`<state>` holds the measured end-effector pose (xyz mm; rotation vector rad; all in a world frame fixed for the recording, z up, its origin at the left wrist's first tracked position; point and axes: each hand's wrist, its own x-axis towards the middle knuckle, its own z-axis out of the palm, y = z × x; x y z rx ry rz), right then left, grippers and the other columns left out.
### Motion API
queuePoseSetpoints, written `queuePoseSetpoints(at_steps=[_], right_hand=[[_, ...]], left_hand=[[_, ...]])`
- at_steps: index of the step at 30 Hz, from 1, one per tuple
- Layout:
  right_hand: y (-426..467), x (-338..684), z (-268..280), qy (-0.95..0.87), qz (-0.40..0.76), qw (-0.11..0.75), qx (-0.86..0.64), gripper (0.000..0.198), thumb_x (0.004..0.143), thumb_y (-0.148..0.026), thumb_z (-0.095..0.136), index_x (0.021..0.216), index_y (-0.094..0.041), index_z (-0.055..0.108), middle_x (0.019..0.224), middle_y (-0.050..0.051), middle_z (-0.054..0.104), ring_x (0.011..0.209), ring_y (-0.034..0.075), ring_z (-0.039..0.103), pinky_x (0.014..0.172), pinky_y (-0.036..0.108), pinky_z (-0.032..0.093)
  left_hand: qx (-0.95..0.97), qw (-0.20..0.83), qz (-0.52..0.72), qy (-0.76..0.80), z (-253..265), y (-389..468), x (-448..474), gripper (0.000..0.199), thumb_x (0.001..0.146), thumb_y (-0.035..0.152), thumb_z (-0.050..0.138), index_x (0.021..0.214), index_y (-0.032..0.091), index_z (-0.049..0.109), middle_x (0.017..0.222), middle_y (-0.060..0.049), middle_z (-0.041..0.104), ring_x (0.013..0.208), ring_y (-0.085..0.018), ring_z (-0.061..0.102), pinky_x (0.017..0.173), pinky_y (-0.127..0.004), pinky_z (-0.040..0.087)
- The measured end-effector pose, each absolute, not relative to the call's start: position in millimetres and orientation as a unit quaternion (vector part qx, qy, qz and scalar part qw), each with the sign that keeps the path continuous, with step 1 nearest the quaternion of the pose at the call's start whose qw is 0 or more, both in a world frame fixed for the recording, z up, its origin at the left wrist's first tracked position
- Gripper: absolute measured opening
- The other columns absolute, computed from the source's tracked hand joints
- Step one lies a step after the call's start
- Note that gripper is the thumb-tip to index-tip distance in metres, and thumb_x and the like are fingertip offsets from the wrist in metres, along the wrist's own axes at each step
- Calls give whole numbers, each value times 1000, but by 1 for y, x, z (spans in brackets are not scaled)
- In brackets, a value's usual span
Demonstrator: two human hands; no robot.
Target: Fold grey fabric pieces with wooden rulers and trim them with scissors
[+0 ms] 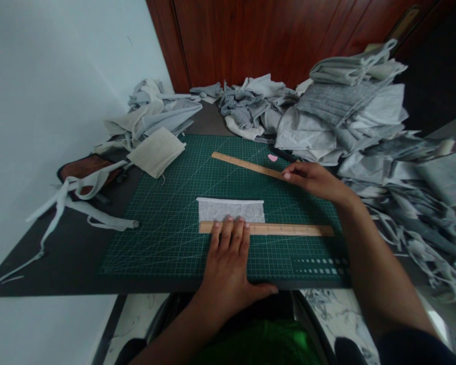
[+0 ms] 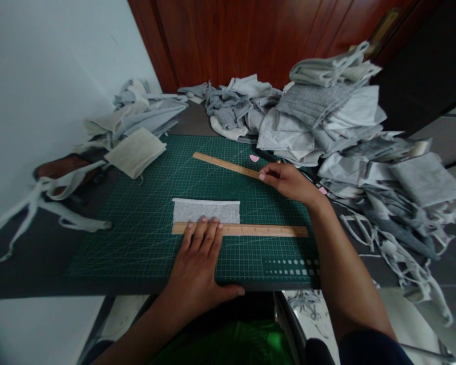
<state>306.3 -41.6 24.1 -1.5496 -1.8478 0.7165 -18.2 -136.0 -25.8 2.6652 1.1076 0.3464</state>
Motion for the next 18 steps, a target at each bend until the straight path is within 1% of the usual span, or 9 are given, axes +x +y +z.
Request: queuePoseSetpoints(at_steps=[3,9,14,18], right_hand=[[-43,306,25,-710,278,279,-584,38,91,-56,64,94,-20,73,87,5,71,77,22,62,70,33,46],[-42,300,21,-720,279,262,-579,34,93,-51,63,99,-19,73,85,3,70,75,21,61,69,32,47],[-40,297,16,-722,269,250,-586,30,93,-47,63,99,-20,74,82,2,70,72,20,61,65,31,46],[-40,293,13,-714,283,257,-587,29,91,-46,65,102,-21,74,87,4,73,76,22,65,69,34,50]], left_hand=[[912,112,119,377,-27,-136,-18,137,64,95,62,162,9,20,170,-20,23,158,-43,13,129,-61,6],[913,106,110,379,-26,-136,-17,136,65,97,60,161,7,23,170,-20,22,158,-42,12,129,-60,5],[909,118,122,382,-27,-137,-18,132,70,99,49,162,9,22,170,-18,21,158,-41,11,129,-60,4],[908,124,120,383,-27,-137,-18,131,71,99,48,162,9,23,170,-18,22,159,-41,11,129,-60,4]])
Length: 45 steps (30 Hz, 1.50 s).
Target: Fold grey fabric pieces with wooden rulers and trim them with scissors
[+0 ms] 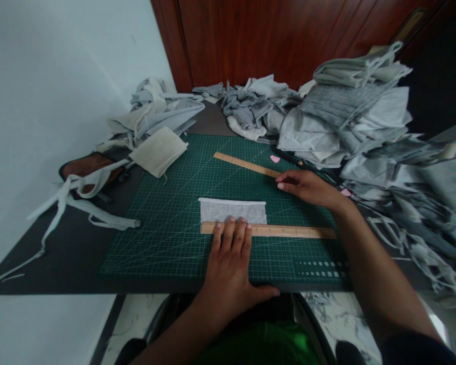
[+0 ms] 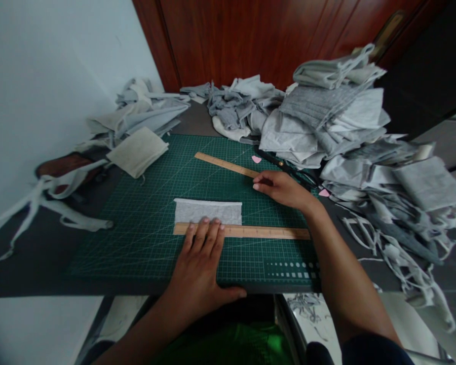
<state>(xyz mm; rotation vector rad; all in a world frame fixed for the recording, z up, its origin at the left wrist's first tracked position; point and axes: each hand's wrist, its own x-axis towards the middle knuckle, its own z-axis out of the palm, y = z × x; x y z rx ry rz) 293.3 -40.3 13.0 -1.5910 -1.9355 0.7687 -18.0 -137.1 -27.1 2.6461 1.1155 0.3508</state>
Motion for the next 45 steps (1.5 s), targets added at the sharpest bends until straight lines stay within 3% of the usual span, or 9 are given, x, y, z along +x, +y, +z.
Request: queuePoseSetpoints(at_steps=[8,14,17,36,40,42,45], right_hand=[[-51,248,10,-759,306,237,-523,29,84,-43,79,101,-20,73,92,4,71,79,20,65,70,31,51],[-54,227,7,-811,237,228,-483,5,92,-26,71,92,-21,73,87,3,66,77,18,63,69,30,47],[-54,226,4,-804,235,240,-491,6,93,-22,68,90,-21,73,86,4,67,75,19,63,68,31,47],[-55,223,-6,-791,234,253,-506,12,93,-26,65,82,-22,69,79,2,64,68,19,61,63,32,45],[-54,228,-5,-792,244,245,-504,12,95,-33,65,89,-23,71,82,3,69,70,20,65,62,32,48],[-50,239,-3,-773,217,270,-532,16,97,-37,63,97,-24,72,89,5,74,77,23,69,68,34,53],[-42,265,-1,-733,53,304,-607,25,101,-36,54,103,-20,73,100,11,78,92,29,72,84,41,55]], left_hand=[[908,126,122,381,-27,-138,-19,130,72,98,48,163,9,22,171,-18,20,159,-41,10,129,-60,4],[906,128,124,384,-27,-138,-19,130,72,99,46,162,9,23,171,-18,20,159,-41,10,130,-60,4],[906,130,121,384,-25,-140,-20,130,72,100,45,162,8,23,171,-17,19,159,-40,8,130,-58,3],[902,161,112,384,-18,-144,-23,131,74,98,47,163,6,20,172,-16,15,160,-38,5,131,-58,1],[898,180,117,383,-15,-146,-25,126,78,96,44,164,7,19,173,-14,12,160,-36,3,132,-55,0],[898,182,117,382,-17,-146,-26,127,77,97,44,165,8,18,173,-13,10,160,-37,2,132,-56,-1],[900,173,118,381,-25,-144,-26,132,72,99,47,166,11,15,173,-13,7,160,-39,3,131,-57,1]])
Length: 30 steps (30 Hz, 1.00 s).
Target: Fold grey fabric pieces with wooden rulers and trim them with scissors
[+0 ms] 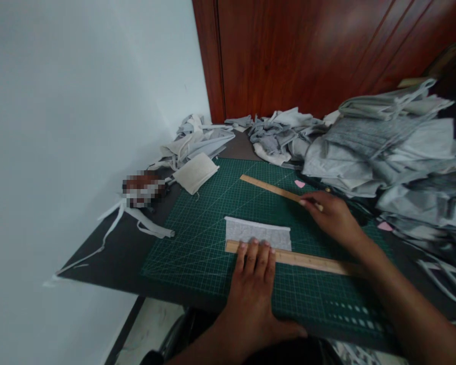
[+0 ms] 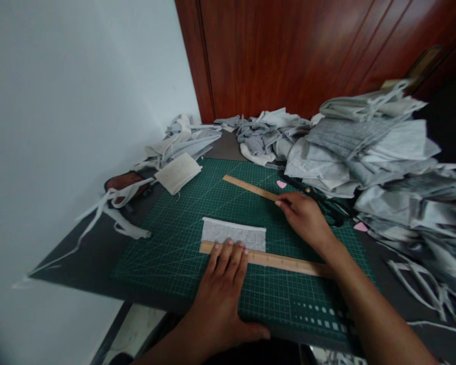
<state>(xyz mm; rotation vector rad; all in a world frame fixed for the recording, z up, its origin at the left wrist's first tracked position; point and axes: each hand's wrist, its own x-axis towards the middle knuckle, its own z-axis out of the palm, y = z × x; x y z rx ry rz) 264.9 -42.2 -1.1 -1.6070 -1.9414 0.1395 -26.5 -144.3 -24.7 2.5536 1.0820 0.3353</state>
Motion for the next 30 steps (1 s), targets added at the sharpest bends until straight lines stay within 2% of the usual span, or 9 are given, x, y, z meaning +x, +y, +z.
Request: queuePoseSetpoints(at_steps=[3,6,10,14,20,25,28,30], right_hand=[[-36,287,-4,-708,-95,217,-665,33,102,-32,50,119,-12,70,113,20,76,103,36,71,88,47,54],[-32,295,-12,-707,-106,129,-687,40,102,-27,47,133,-8,64,120,24,74,106,37,71,88,48,54],[-30,292,-23,-727,-65,124,-672,33,102,-25,48,121,-14,72,116,18,77,109,33,71,93,44,53],[-31,289,-26,-726,-49,129,-673,27,100,-31,53,109,-17,75,107,16,77,103,34,70,87,45,53],[-29,286,-32,-703,49,217,-675,15,91,-28,58,89,-19,70,100,15,72,97,32,67,88,45,50],[-33,281,-24,-681,115,249,-679,11,91,-33,56,85,-23,58,77,3,65,71,22,62,66,34,48],[-43,276,-1,-702,237,279,-611,17,93,-39,55,88,-23,55,78,0,57,72,20,57,67,32,45],[-50,274,17,-727,342,252,-540,22,96,-44,55,92,-23,55,84,0,55,78,19,54,70,31,45]], left_hand=[[901,167,117,382,-31,-142,-27,134,70,99,49,166,13,13,174,-11,6,159,-40,4,131,-58,3],[903,162,121,379,-33,-141,-27,135,70,99,50,167,14,11,173,-11,6,159,-40,5,131,-58,5],[904,154,123,378,-33,-142,-28,137,69,99,52,167,15,9,173,-12,7,159,-40,4,131,-58,4],[904,152,123,379,-33,-141,-28,136,70,99,50,167,13,7,173,-12,4,159,-40,3,131,-57,2],[904,153,125,379,-35,-141,-27,137,70,99,50,167,13,8,173,-13,4,159,-40,4,131,-58,3],[904,147,132,378,-35,-142,-28,136,70,100,49,166,12,10,173,-14,6,159,-41,6,131,-58,5],[906,149,128,375,-34,-142,-28,134,71,100,47,166,13,10,173,-13,5,159,-41,5,131,-58,4],[906,152,126,375,-34,-143,-28,135,71,100,45,166,12,9,173,-13,4,159,-41,4,131,-58,5]])
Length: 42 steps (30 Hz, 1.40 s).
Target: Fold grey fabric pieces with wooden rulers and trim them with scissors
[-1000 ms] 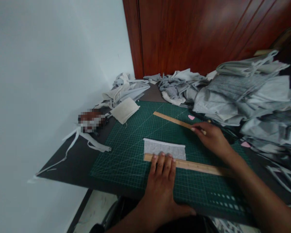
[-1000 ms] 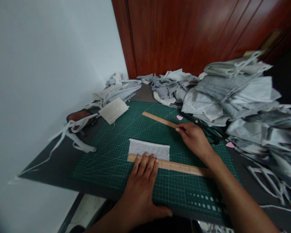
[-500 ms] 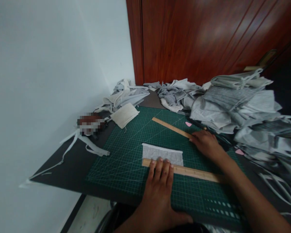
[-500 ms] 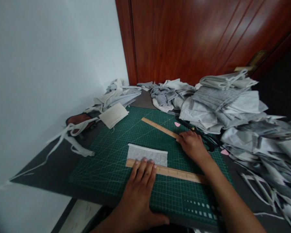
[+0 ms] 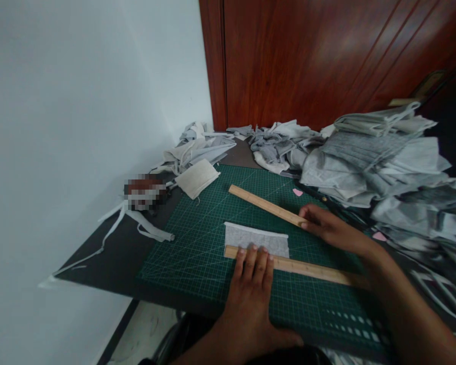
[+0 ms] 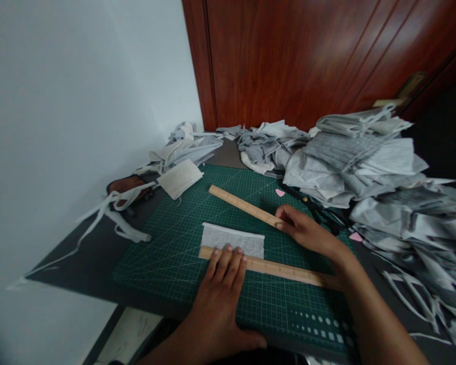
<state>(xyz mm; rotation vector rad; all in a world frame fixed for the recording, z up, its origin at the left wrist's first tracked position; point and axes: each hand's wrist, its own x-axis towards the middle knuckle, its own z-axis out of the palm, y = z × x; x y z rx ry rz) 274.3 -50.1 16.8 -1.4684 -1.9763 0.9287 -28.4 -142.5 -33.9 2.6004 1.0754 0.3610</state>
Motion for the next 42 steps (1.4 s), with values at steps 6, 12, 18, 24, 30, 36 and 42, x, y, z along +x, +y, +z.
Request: queuePoseSetpoints(at_steps=[6,12,18,24,30,36,42], right_hand=[[-66,275,45,-717,510,104,-463,34,94,-55,59,93,-21,57,85,-1,52,80,19,51,70,30,44],[-66,278,39,-747,391,76,-532,30,90,-51,65,91,-21,66,92,4,63,89,24,59,82,37,49],[-71,231,30,-818,316,164,-453,19,101,-35,57,106,-26,73,108,6,65,102,23,64,92,36,51],[-76,202,15,-862,237,164,-417,21,104,-27,56,105,-28,76,100,6,67,96,23,64,87,37,52],[-70,207,1,-852,183,192,-451,28,100,-13,50,101,-23,76,97,9,67,92,24,65,81,35,53],[-63,206,-18,-837,142,252,-465,32,97,-9,47,95,-22,76,91,9,68,83,23,65,75,34,53],[-58,204,-27,-808,142,285,-496,31,95,-11,50,97,-22,78,89,9,66,81,23,65,73,35,55]], left_hand=[[904,161,128,374,-34,-143,-28,133,73,100,45,167,13,8,173,-12,5,160,-38,4,131,-57,2],[903,173,131,370,-31,-143,-29,134,72,99,47,167,14,5,173,-12,3,160,-39,3,131,-58,2],[901,189,121,370,-17,-143,-30,130,76,96,49,167,14,6,173,-13,7,160,-38,5,131,-57,3],[906,169,119,369,-14,-143,-30,131,76,93,54,167,15,3,172,-14,11,159,-40,9,130,-57,9],[907,173,110,369,-14,-143,-30,130,75,97,47,166,12,8,172,-14,10,159,-39,6,131,-55,4],[901,196,106,371,-10,-145,-30,127,78,97,41,166,10,11,173,-14,9,160,-37,2,131,-55,1],[901,189,118,372,-8,-147,-31,123,81,92,48,166,12,12,172,-13,12,160,-36,4,132,-54,3]])
